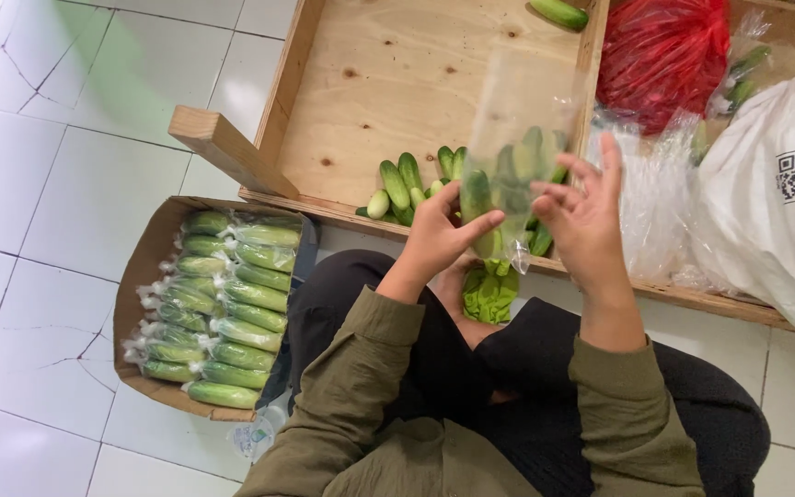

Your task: Wiping cucumbers with a cloth and packing them into individual plastic bags before placing them in a box

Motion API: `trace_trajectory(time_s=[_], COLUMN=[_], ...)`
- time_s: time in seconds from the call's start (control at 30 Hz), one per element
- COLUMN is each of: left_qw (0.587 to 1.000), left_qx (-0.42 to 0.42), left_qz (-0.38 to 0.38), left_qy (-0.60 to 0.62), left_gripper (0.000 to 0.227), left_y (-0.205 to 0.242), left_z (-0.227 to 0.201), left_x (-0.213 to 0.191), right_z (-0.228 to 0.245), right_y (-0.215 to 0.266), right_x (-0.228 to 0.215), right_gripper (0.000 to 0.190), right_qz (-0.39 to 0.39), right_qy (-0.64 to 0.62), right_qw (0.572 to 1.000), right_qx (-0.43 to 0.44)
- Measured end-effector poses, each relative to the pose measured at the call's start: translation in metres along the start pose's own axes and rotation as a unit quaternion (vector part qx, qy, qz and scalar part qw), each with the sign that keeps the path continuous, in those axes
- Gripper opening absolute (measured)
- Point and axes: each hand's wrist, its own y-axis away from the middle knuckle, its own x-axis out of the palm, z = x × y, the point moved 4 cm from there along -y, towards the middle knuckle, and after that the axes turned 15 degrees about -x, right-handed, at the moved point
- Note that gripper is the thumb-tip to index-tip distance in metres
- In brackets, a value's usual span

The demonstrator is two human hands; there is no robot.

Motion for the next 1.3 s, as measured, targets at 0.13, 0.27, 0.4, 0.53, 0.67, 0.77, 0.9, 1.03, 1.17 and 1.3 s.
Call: trace_trajectory(time_s=[0.13,0.27,0.4,0.53,0.67,0.77,0.9,1.03,1.17,1.3], left_qw=[0.995,0.993,0.993,0.990,0.990,0.991,0.991,0.981,0.972,0.969], left_qx=[0.004,0.021,0.049,0.069,0.075,0.072,0.056,0.056,0.050,0.040], left_qz=[-0.037,-0.066,-0.076,-0.091,-0.097,-0.087,-0.042,-0.043,-0.043,-0.008], left_qy=[0.089,0.095,0.078,0.081,0.072,0.076,0.114,0.181,0.224,0.242], left_gripper=[0.037,0.028,0.019,0.016,0.020,0.020,0.016,0.022,0.032,0.042], left_y=[-0.011,-0.012,-0.013,-0.008,-0.008,-0.008,0.006,-0.007,-0.011,-0.007], left_z=[0.024,0.026,0.029,0.017,0.017,0.014,-0.025,0.007,0.019,0.018], left_x=[-0.021,-0.028,-0.029,-0.028,-0.028,-0.026,-0.010,-0.014,-0.016,-0.013], right_z=[-0.036,-0.074,-0.111,-0.090,-0.103,-0.105,-0.081,-0.092,-0.104,-0.104], right_y=[0.011,0.022,0.033,0.031,0.035,0.036,0.026,0.028,0.033,0.035], right_x=[0.019,0.029,0.032,0.038,0.037,0.034,0.032,0.032,0.039,0.041], right_gripper=[0.076,0.044,0.054,0.049,0.037,0.035,0.035,0.027,0.031,0.016], right_qz=[0.101,0.084,0.051,0.058,0.058,0.049,0.015,0.005,0.050,0.017], right_qy=[-0.003,-0.078,-0.117,-0.123,-0.117,-0.108,-0.101,-0.109,-0.094,-0.125], right_qw=[0.987,0.983,0.985,0.981,0.977,0.979,0.981,0.980,0.984,0.981], right_qx=[0.124,0.141,0.120,0.140,0.168,0.166,0.165,0.164,0.143,0.150])
